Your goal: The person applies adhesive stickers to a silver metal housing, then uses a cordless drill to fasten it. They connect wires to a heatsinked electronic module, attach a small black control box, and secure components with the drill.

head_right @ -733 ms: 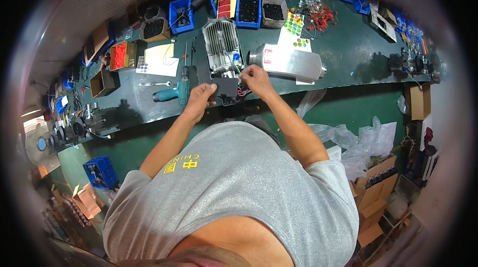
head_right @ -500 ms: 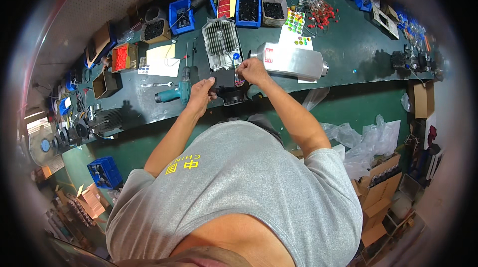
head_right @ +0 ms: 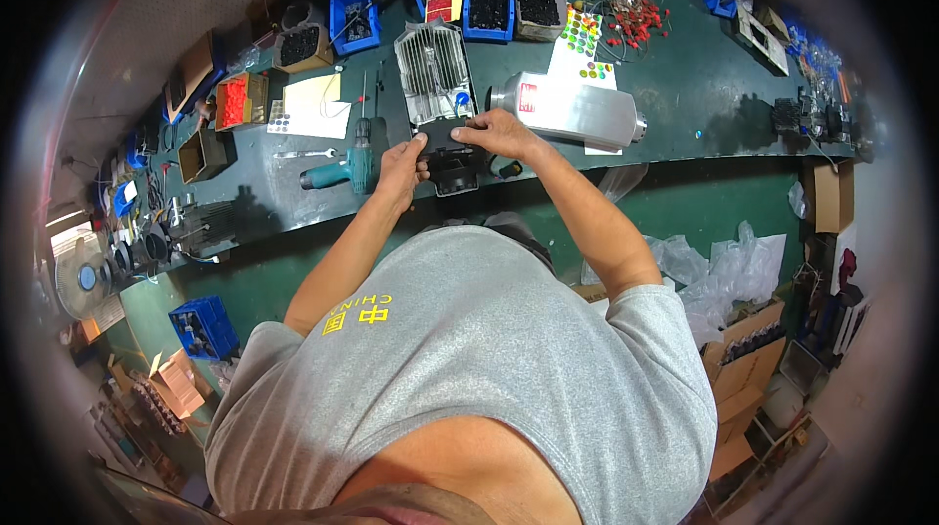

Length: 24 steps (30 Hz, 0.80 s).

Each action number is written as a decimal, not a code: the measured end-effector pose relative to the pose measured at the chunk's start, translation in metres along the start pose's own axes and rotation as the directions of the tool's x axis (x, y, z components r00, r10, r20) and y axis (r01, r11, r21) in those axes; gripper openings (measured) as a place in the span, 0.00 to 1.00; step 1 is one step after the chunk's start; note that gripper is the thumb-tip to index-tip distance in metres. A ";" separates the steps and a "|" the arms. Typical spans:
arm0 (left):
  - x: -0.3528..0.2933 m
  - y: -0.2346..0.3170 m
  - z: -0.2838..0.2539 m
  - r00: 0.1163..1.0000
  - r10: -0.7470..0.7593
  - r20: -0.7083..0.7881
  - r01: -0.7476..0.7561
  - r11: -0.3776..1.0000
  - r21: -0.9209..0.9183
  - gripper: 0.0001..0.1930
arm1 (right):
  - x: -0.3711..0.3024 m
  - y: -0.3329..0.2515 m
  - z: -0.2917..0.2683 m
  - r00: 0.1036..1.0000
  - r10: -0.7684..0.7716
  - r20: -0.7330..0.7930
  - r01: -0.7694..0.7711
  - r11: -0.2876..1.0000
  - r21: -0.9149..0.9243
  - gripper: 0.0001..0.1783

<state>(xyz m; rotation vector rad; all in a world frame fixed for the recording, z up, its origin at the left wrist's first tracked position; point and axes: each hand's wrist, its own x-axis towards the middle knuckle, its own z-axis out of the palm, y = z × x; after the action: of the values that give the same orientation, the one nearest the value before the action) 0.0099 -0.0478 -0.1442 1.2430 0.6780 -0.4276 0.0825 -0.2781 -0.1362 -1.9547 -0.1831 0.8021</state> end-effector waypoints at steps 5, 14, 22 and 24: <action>-0.001 -0.004 0.002 1.000 0.017 -0.019 -0.016 0.998 0.061 0.18 | 0.009 0.016 -0.003 0.997 0.035 0.076 -0.035 0.999 0.010 0.30; -0.001 -0.003 0.004 0.998 0.048 -0.038 -0.043 0.991 0.128 0.20 | 0.006 0.015 -0.005 0.998 -0.006 0.065 0.001 0.998 0.064 0.25; -0.002 -0.006 0.001 0.995 0.098 0.002 -0.097 0.975 0.201 0.21 | 0.008 0.022 -0.005 0.995 -0.038 0.087 0.030 0.995 0.090 0.23; -0.001 -0.006 -0.002 0.993 0.115 0.019 -0.116 0.966 0.231 0.20 | 0.006 0.020 -0.004 0.996 -0.061 0.071 0.055 0.995 0.088 0.24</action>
<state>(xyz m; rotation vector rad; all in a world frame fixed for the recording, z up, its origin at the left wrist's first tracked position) 0.0051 -0.0481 -0.1483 1.4943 0.5580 -0.4221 0.0857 -0.2886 -0.1540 -1.8325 -0.2445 0.8313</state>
